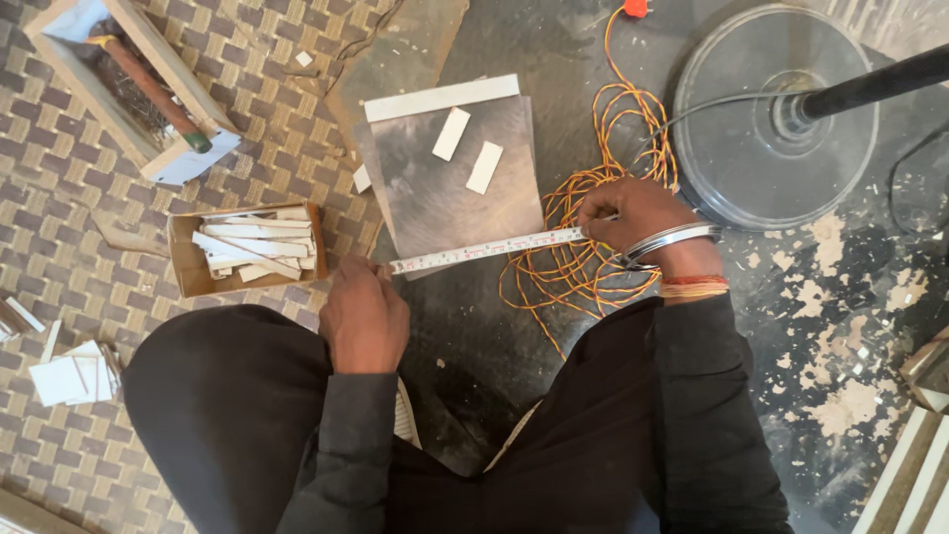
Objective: The person sits on the floor and measures white strips with a tape measure, cuts them with scissors, and stacks the cut strips on a metal square. They then gather the stacked strips and place them into a cardboard box with other strips.
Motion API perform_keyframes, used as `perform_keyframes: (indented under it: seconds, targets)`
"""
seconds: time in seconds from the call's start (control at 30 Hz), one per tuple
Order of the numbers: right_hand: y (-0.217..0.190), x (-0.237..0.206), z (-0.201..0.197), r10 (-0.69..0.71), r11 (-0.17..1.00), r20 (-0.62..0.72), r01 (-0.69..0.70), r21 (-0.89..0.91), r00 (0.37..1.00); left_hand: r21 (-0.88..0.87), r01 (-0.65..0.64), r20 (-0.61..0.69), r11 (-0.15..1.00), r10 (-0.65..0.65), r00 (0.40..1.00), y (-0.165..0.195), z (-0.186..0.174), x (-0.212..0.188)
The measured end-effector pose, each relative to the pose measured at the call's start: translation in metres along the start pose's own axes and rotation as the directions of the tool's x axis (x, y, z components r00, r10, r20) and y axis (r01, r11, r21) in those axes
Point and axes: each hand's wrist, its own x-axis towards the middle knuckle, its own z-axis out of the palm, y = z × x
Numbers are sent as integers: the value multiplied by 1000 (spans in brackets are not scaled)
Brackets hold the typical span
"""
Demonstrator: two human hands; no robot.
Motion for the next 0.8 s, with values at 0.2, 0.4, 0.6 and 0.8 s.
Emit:
perform_keyframes:
  seconds: [0.2, 0.4, 0.6, 0.8]
  targets:
    - [-2, 2, -3, 1, 1000, 37, -2, 23, 999, 10, 32, -4, 999, -32, 999, 2, -3, -1]
    - [-7, 0, -4, 85, 996, 26, -85, 15, 996, -21, 36, -17, 999, -36, 999, 3, -4, -2]
    - [-8, 0, -4, 51, 997, 23, -52, 49, 998, 4, 18, -23, 1000, -18, 1000, 2, -3, 2]
    - [-3, 5, 1, 67, 998, 27, -67, 19, 997, 4, 17, -19, 1000, -17, 1000, 3, -4, 2]
